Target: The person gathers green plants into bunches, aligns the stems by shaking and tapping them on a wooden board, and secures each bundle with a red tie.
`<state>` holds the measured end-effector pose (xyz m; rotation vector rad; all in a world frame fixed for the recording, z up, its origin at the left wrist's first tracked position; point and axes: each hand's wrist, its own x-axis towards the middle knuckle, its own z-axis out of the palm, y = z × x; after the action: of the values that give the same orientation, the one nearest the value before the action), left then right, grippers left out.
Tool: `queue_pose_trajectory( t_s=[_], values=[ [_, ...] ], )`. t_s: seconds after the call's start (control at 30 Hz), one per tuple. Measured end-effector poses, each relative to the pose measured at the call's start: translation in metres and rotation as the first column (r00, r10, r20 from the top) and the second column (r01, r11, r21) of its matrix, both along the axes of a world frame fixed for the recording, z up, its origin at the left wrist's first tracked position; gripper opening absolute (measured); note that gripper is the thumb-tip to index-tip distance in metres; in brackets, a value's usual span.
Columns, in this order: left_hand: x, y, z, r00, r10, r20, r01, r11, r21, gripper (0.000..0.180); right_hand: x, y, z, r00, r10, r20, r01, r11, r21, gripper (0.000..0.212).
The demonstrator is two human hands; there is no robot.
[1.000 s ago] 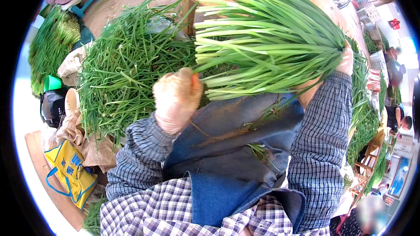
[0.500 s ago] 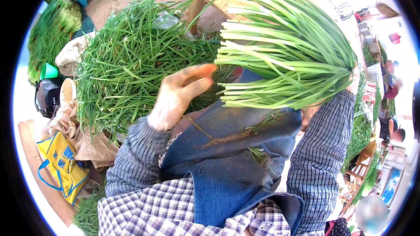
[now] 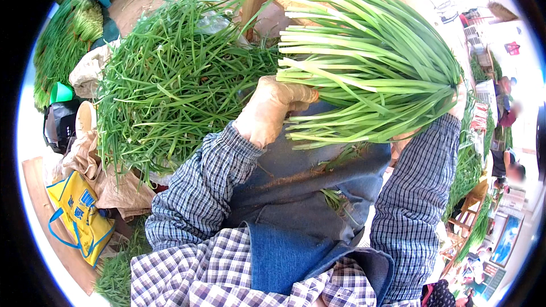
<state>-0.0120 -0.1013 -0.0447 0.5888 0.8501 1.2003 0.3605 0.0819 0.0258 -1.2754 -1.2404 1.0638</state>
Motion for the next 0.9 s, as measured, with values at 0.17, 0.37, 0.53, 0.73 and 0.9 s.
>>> queue_pose_trajectory(
  t_s=[0.17, 0.37, 0.53, 0.73, 0.9],
  values=[
    [0.000, -0.006, 0.008, 0.982, -0.032, 0.187, 0.053, 0.993, -0.105, 0.030, 0.017, 0.006, -0.004, 0.989, 0.138, 0.060, -0.141, 0.988, 0.055, 0.029],
    [-0.003, -0.009, -0.002, 0.986, -0.081, 0.144, 0.092, 0.993, -0.069, 0.026, 0.021, 0.014, -0.010, 0.907, 0.057, -0.416, -0.151, 0.969, -0.197, 0.029],
    [-0.039, -0.027, 0.014, 0.885, 0.014, -0.465, 0.134, 0.950, 0.283, 0.017, 0.007, 0.001, -0.015, 0.911, 0.246, -0.331, -0.274, 0.961, -0.037, 0.031],
    [-0.161, -0.090, 0.025, 0.972, 0.099, -0.213, -0.069, 0.987, 0.144, 0.011, 0.026, 0.016, -0.019, 0.735, 0.273, -0.620, -0.463, 0.871, -0.165, 0.037],
    [-0.198, -0.125, 0.006, -0.508, 0.090, -0.857, -0.104, 0.981, 0.165, 0.017, 0.031, 0.019, -0.017, 0.743, 0.358, -0.566, -0.508, 0.852, -0.128, 0.037]
  ],
)
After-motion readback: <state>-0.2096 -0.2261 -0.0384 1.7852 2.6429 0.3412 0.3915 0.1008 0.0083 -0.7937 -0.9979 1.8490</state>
